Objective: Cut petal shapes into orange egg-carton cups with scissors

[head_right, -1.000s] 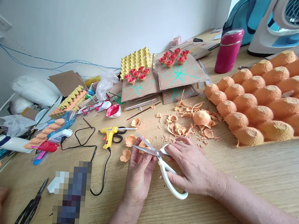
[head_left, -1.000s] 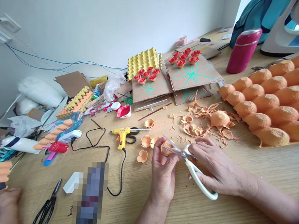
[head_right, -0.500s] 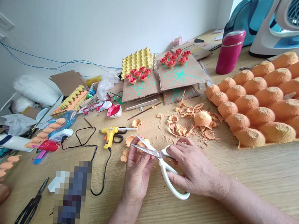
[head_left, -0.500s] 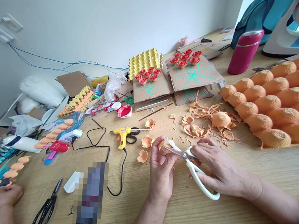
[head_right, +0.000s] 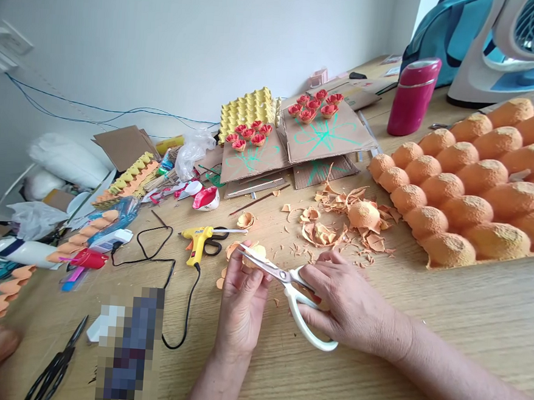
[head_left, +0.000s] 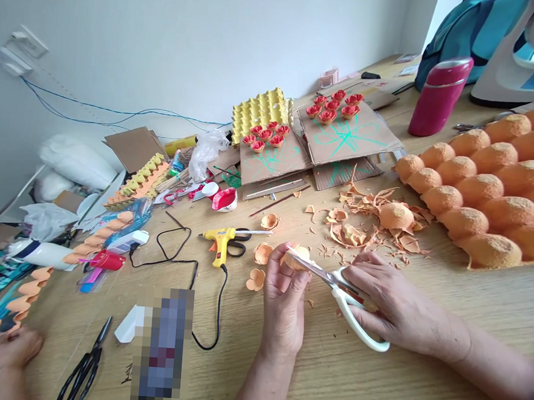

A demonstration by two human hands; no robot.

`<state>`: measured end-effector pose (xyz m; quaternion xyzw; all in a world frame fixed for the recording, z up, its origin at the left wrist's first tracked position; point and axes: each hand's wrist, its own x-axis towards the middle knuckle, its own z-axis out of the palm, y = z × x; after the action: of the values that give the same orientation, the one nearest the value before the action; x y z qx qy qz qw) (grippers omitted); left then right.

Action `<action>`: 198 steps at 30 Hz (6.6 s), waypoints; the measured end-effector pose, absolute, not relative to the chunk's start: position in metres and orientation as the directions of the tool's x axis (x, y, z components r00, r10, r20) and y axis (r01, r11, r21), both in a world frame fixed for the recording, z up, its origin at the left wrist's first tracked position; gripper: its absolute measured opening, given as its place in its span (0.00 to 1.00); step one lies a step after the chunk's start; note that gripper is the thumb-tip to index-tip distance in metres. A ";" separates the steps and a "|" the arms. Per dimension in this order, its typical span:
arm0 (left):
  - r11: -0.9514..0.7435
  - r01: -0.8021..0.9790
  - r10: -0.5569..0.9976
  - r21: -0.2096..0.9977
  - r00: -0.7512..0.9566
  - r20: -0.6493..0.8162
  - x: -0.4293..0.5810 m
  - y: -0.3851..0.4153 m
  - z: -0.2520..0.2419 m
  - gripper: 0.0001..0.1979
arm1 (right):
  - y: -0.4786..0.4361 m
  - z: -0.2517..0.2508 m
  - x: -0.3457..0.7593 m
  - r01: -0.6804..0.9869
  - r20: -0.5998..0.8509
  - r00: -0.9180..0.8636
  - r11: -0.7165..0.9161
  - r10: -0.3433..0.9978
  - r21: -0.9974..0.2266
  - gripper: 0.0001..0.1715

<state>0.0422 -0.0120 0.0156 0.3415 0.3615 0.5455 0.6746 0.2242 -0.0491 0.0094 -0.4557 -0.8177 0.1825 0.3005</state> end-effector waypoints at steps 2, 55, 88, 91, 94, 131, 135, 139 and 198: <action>0.163 -0.483 0.984 0.861 0.140 -0.108 0.042 -0.011 0.015 0.25 | -0.048 0.008 0.224 0.652 0.333 -0.388 0.512 0.859 -0.560 0.14; 0.435 -0.487 0.875 0.758 0.428 -0.227 0.053 -0.020 0.011 0.19 | -0.038 0.023 0.224 -0.012 -0.059 -0.108 -0.061 0.992 -0.998 0.28; -0.255 -0.177 0.957 0.951 -0.188 0.222 -0.008 0.007 0.006 0.20 | -0.084 0.020 0.205 0.993 0.064 -0.080 0.085 0.995 -0.080 0.17; -0.244 -0.171 0.960 0.955 -0.181 0.213 -0.006 0.006 0.005 0.21 | -0.085 0.021 0.208 0.999 0.071 -0.007 0.010 0.997 -0.053 0.18; -0.251 -0.161 0.961 0.955 -0.162 0.225 -0.004 0.005 0.005 0.20 | -0.098 0.021 0.190 0.984 0.039 -0.131 0.135 0.991 -0.117 0.16; -0.781 0.452 0.625 0.431 0.579 0.524 0.021 -0.035 -0.009 0.08 | -0.021 0.001 0.247 0.965 0.359 -0.124 0.196 0.925 -0.173 0.17; -0.782 0.514 0.622 0.353 0.607 0.494 0.017 -0.030 -0.006 0.07 | -0.025 -0.007 0.252 0.950 0.428 -0.231 0.298 0.874 -0.097 0.17; -0.743 0.585 0.664 0.327 0.576 0.477 0.011 -0.027 -0.001 0.06 | -0.029 -0.004 0.251 0.936 0.414 -0.237 0.321 0.879 -0.146 0.15; -0.369 0.912 0.872 0.179 0.273 0.406 -0.063 -0.007 0.005 0.03 | -0.035 -0.004 0.256 0.912 0.357 -0.250 0.343 0.900 -0.226 0.18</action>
<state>-0.0631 -0.0067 0.0048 0.7966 0.5600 0.2235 -0.0445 0.2557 -0.0354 -0.0040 -0.5729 -0.7905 -0.0134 0.2160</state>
